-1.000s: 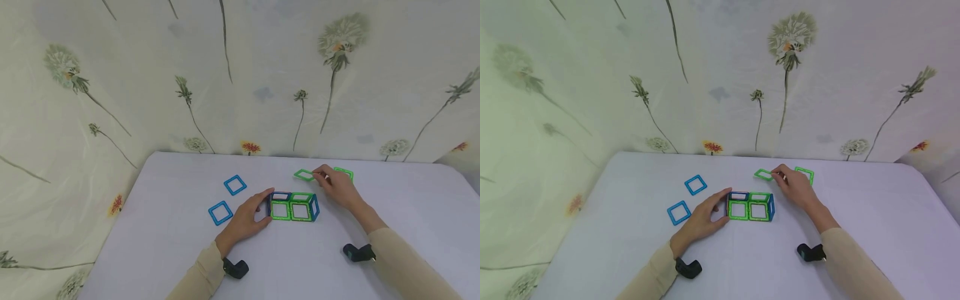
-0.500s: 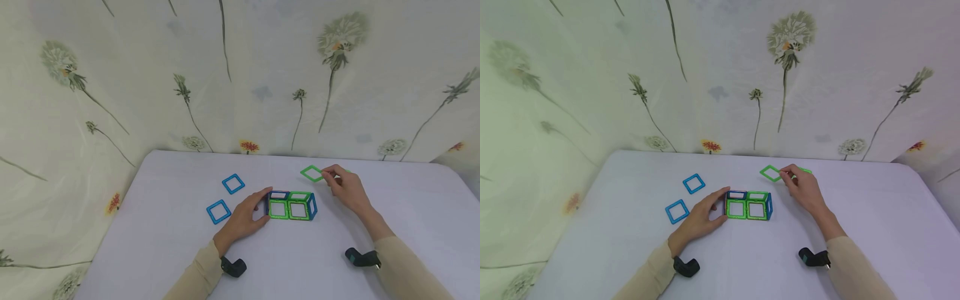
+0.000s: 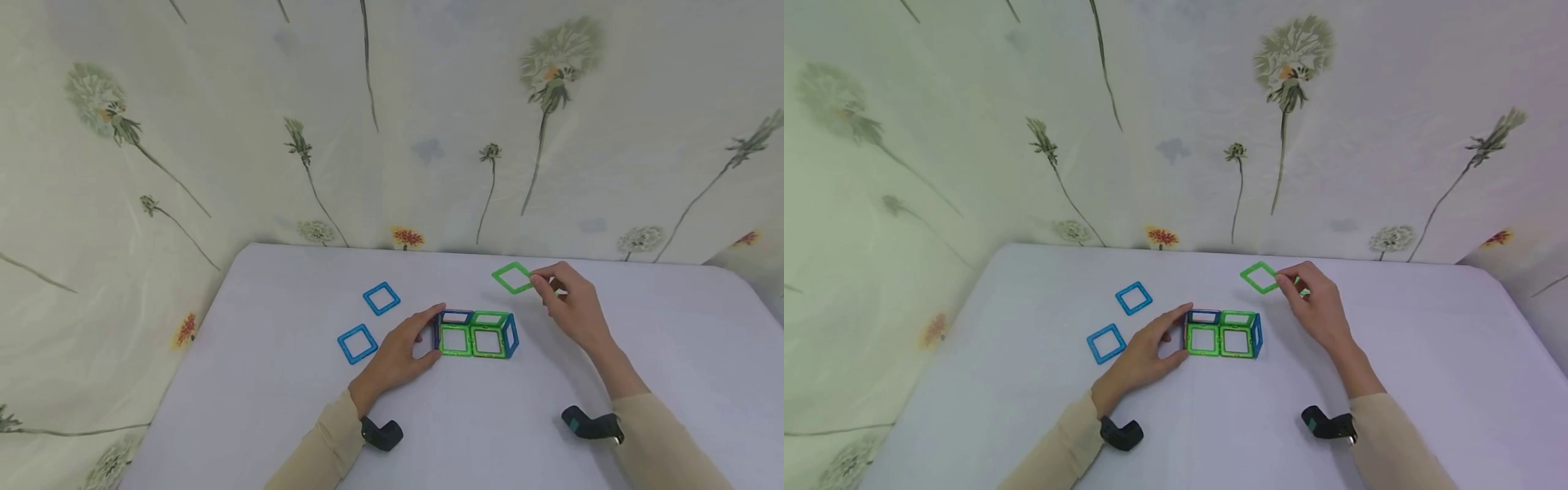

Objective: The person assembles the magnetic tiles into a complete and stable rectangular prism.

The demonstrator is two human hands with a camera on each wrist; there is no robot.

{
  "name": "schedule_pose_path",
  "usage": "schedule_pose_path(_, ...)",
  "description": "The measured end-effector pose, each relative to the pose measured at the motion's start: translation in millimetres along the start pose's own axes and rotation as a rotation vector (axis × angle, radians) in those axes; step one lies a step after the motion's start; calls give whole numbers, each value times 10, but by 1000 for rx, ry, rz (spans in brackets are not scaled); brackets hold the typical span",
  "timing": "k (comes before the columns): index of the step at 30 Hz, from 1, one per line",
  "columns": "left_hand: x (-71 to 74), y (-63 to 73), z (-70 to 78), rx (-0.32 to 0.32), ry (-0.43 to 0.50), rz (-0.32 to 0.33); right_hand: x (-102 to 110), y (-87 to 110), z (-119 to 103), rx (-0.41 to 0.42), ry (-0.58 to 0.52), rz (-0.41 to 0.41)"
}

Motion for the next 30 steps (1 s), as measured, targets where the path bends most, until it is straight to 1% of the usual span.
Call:
schedule_pose_path(3, 8, -4, 9, -3, 4, 2, 15, 5, -53, 9, 10, 37)
schedule_pose_path(6, 9, -2, 12, -4, 3, 5, 19, 17, -112, 24, -6, 67)
schedule_pose_path(12, 4, 4, 5, -2, -2, 5, 7, 49, -242, 80, -49, 88)
schedule_pose_path(16, 1, -4, -2, -2, 7, 5, 13, 66, -309, 93, -65, 98)
schedule_pose_path(20, -5, -7, -4, -14, 4, 5, 27, 96, -323, 66, -90, 120)
schedule_pose_path(24, -6, -12, -2, -44, 9, 13, 34, 145, -313, 22, -114, 139)
schedule_pose_path(28, 3, -25, 2, -87, 17, 31, 27, 201, -319, -38, -118, 142)
schedule_pose_path(30, 3, -26, 0, -99, 18, 34, 18, 231, -330, -54, -121, 139)
Point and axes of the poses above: each hand's wrist, its own y-axis away from the middle knuckle, its own x-axis out of the back of the hand, z = x × y, the point moved 4 cm from there along -y, towards the middle knuckle, and after that the axes turned 8 degrees about -x, right-handed, at the moved point
